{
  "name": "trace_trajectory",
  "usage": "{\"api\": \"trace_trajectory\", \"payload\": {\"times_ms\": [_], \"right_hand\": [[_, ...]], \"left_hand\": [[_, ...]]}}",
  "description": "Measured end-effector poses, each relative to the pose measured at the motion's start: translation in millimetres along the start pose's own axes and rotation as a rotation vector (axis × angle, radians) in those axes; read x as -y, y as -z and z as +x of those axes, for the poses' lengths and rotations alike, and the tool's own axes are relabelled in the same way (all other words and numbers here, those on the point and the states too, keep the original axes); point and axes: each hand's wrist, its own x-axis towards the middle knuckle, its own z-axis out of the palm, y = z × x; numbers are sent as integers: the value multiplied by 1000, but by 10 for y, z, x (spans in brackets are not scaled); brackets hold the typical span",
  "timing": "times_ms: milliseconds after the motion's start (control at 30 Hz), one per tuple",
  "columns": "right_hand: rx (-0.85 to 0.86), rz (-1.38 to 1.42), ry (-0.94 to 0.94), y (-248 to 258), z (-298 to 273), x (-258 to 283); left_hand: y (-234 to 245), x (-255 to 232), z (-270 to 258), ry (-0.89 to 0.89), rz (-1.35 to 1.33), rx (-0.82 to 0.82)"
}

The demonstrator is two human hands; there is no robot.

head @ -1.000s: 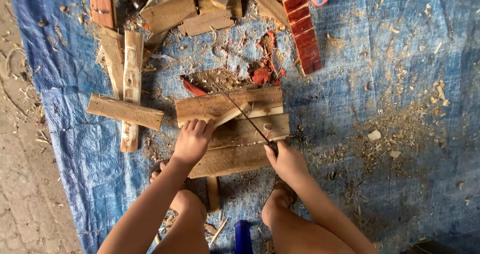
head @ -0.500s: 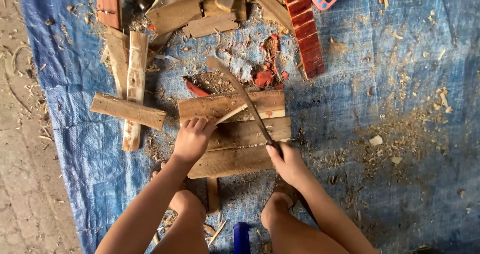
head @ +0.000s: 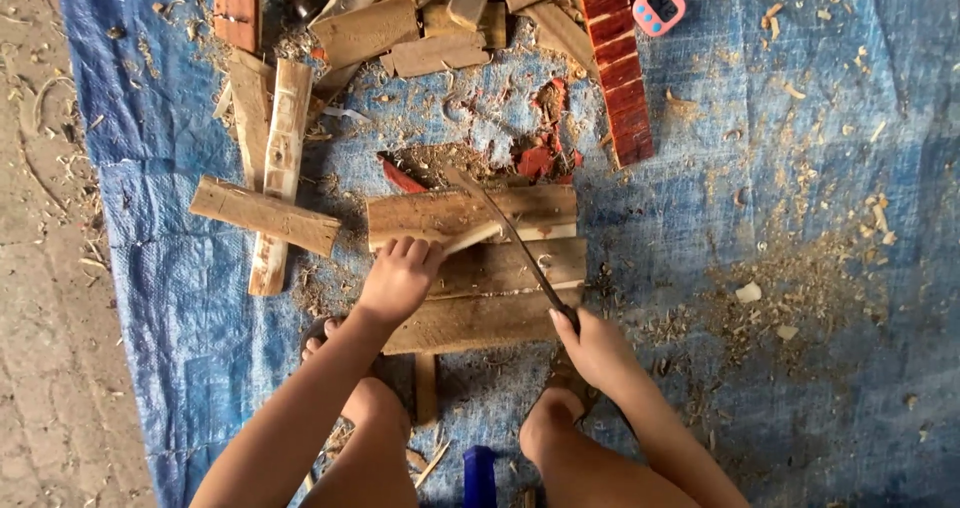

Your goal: Carving and shaving a small piece of wood using a curved blade tool on a floor-based workspace.

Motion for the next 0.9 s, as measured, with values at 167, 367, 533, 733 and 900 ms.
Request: {"api": "trace_trajectory", "payload": {"times_ms": [167, 367, 533, 733, 900], "right_hand": [[63, 343, 72, -21, 106, 120], [208, 694, 135, -64, 230, 58], [-23, 594, 191, 165, -76, 287], [-436, 425, 514, 204, -224, 298], [-70, -19, -52, 92, 122, 214]], "left_hand": [[296, 63, 223, 18, 4, 14], [299, 33, 199, 68, -32, 35], [190, 5, 124, 89, -37, 52], [151, -10, 123, 125, -33, 64], [113, -32, 112, 104, -80, 59]]}}
